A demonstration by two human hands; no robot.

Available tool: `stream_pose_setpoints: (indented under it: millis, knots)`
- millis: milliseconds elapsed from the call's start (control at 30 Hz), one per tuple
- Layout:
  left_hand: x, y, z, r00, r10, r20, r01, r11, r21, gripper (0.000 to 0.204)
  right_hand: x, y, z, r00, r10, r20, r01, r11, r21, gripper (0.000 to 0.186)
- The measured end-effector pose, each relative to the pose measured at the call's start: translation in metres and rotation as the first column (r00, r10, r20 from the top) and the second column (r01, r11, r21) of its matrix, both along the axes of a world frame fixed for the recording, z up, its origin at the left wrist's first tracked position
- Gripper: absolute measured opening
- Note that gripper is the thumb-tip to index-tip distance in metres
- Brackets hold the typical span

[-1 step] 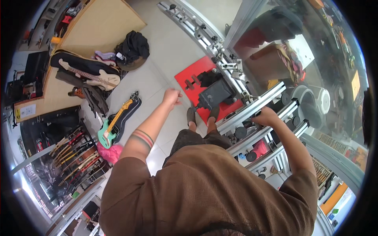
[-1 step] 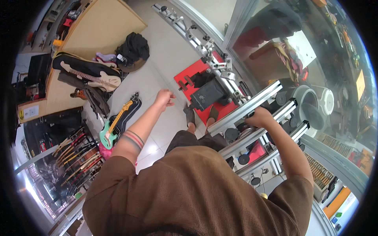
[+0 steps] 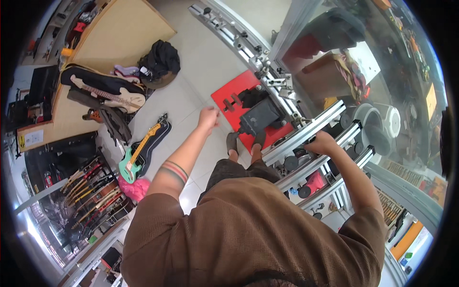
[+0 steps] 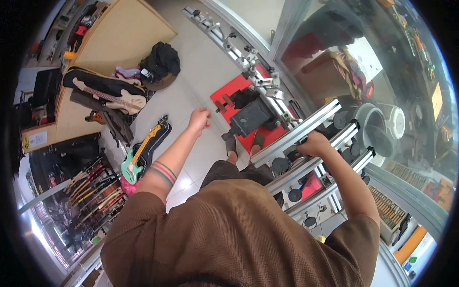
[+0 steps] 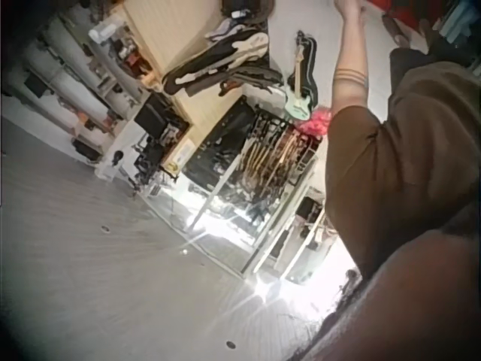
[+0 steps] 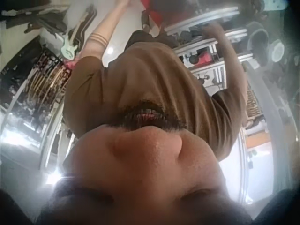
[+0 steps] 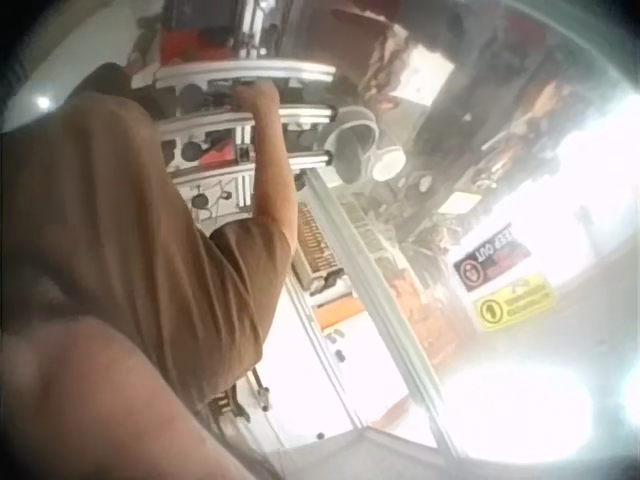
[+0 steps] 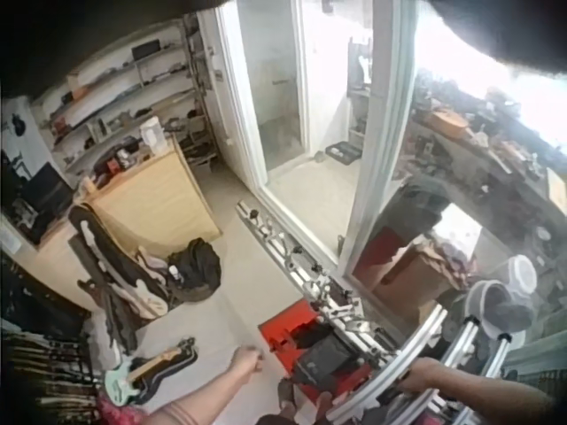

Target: The person prepares a wooden guitar body by clearing debris from a routed cavity, drills a small hole using a cordless drill, and then mounts the wooden body into a specialized workstation vise.

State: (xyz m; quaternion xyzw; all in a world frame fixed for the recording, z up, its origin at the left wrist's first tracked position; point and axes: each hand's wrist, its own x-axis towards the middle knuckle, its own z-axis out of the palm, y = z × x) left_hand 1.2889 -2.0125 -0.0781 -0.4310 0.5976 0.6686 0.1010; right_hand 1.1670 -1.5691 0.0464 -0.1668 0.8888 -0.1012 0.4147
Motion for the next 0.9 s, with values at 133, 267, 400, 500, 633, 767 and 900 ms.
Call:
stream_pose_setpoints:
  millis: [133, 267, 400, 500, 633, 767, 900]
  knots:
    - [-0.073, 0.018, 0.003, 0.922, 0.167, -0.35, -0.126, 0.983, 0.137, 0.072, 0.004, 0.011, -0.017, 1.0, 0.013, 0.001, -0.013, 1.0, -0.006, 0.062]
    - [-0.155, 0.014, -0.016, 0.856, 0.47, -0.213, -0.325, 0.812, 0.484, 0.088, 0.001, 0.01, -0.019, 0.999, 0.005, 0.036, -0.003, 0.999, -0.04, 0.063]
    - [-0.204, 0.025, -0.015, 0.871, 0.476, -0.12, -0.223, 0.601, 0.768, 0.103, 0.003, 0.004, -0.006, 0.998, -0.063, 0.003, 0.063, 0.998, -0.018, 0.062]
    - [-0.224, 0.039, -0.01, 0.838, 0.484, -0.253, 0.005, 0.456, 0.89, 0.103, 0.005, 0.0, -0.003, 0.999, -0.028, 0.029, 0.026, 0.997, 0.076, 0.053]
    - [-0.239, 0.045, -0.006, 0.803, 0.461, -0.378, 0.018, 0.616, 0.788, 0.095, 0.0, -0.014, 0.022, 0.997, -0.034, 0.062, 0.03, 0.997, 0.067, 0.061]
    - [-0.233, 0.034, 0.02, 0.826, 0.452, -0.337, 0.016, 0.578, 0.816, 0.089, 0.005, 0.001, 0.009, 0.987, -0.072, 0.145, 0.061, 0.995, 0.075, 0.062]
    - [-0.23, 0.016, 0.05, 0.781, 0.452, -0.431, 0.075, 0.617, 0.783, 0.087, 0.001, -0.018, 0.042, 0.985, -0.068, 0.157, 0.075, 0.996, -0.043, 0.062]
